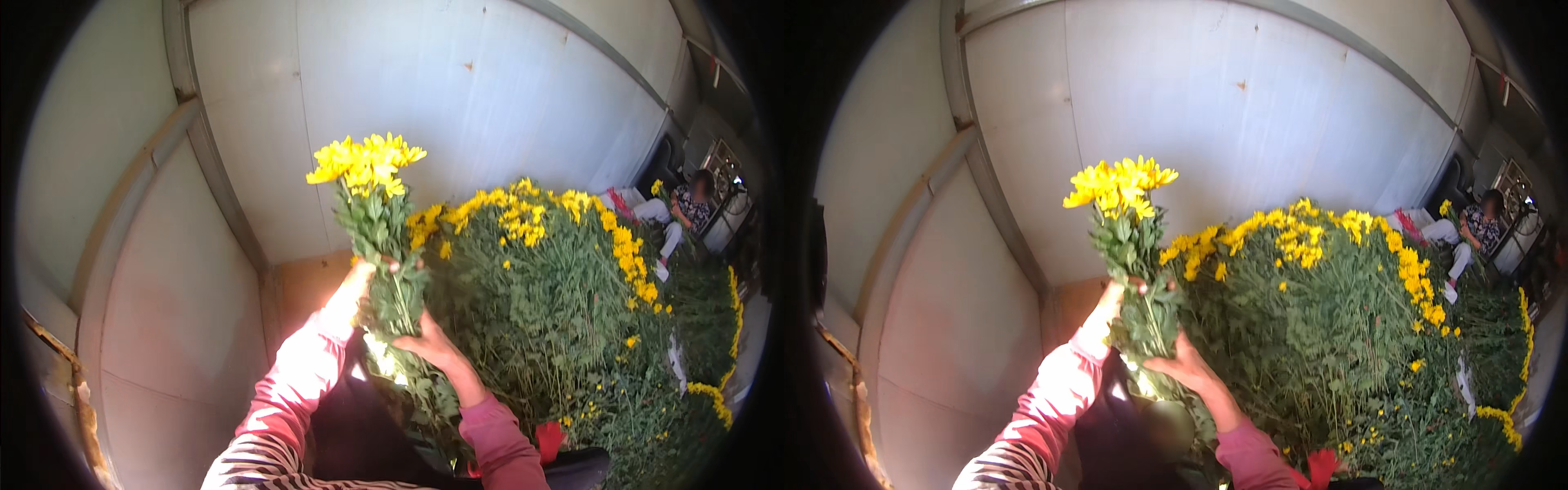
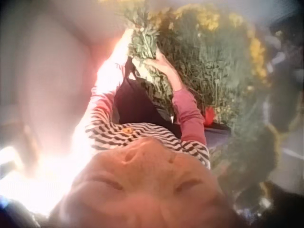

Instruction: The person gathers yellow chrysanthemum stems from a large pile, aligns them into a bunch, and ties the stems with a red rubber band. The person repeats this process to form multiple bouquets.

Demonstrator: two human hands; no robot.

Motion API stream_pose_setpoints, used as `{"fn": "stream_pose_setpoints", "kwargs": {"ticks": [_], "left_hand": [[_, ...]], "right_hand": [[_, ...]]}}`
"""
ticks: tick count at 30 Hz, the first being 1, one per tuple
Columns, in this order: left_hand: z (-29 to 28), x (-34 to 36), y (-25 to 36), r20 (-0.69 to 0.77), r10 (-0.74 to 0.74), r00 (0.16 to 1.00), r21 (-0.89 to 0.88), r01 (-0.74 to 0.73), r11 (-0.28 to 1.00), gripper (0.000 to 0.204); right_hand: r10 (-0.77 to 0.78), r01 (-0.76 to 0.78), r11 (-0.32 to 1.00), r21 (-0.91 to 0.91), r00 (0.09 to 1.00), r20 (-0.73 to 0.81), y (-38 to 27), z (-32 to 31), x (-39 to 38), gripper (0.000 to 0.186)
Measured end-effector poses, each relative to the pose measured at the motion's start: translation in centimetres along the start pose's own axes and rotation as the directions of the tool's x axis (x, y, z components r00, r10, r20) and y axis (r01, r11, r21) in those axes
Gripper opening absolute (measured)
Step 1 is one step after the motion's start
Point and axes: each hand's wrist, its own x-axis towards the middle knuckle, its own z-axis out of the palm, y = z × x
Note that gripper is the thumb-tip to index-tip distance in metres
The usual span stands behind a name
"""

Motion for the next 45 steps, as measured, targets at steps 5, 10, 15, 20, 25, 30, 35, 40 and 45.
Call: {"fn": "stream_pose_setpoints", "kwargs": {"ticks": [5,10,15,20,25,30,35,40,45], "left_hand": [[-2.9,-0.3,0.0,-0.506,0.030,0.862,0.168,0.064,0.984,0.027],[-11.5,0.7,-1.3,-0.445,0.089,0.891,0.153,-0.022,0.988,0.034],[-12.9,-0.4,-0.1,-0.478,-0.023,0.878,0.087,0.073,0.994,0.038],[-15.9,-3.9,2.6,-0.656,-0.120,0.745,-0.119,0.056,0.991,0.036],[-15.5,-5.1,3.9,-0.718,-0.003,0.697,-0.036,-0.032,0.999,0.036],[-15.8,-4.5,3.6,-0.752,0.045,0.658,0.053,-0.008,0.999,0.030],[-15.0,-3.7,3.1,-0.711,0.091,0.697,0.083,-0.045,0.996,0.030],[-14.0,-2.8,2.0,-0.764,0.127,0.632,0.113,-0.063,0.992,0.035],[-14.9,-3.3,1.9,-0.675,0.245,0.696,0.409,0.076,0.910,0.027]], "right_hand": [[0.556,-0.536,0.816,0.216,0.830,-0.044,-0.2,4.5,1.9,0.033],[0.493,-0.366,0.707,0.604,0.869,-0.050,7.0,7.4,3.2,0.021],[0.381,-0.139,0.743,0.655,0.892,-0.243,11.6,12.0,4.1,0.020],[0.027,-0.026,1.000,-0.015,0.996,0.089,13.4,9.5,6.0,0.055],[0.452,-0.446,0.862,-0.239,0.892,-0.034,19.5,0.5,9.9,0.037],[0.138,-0.397,0.509,-0.764,0.913,-0.383,33.0,-12.6,11.2,0.032],[0.247,-0.358,0.487,-0.796,0.931,-0.268,36.2,-9.1,14.3,0.030],[0.335,-0.516,0.479,-0.710,0.855,-0.396,36.6,-5.3,15.0,0.029],[0.358,-0.482,0.854,-0.197,0.818,-0.450,28.9,-7.6,15.6,0.021]]}}
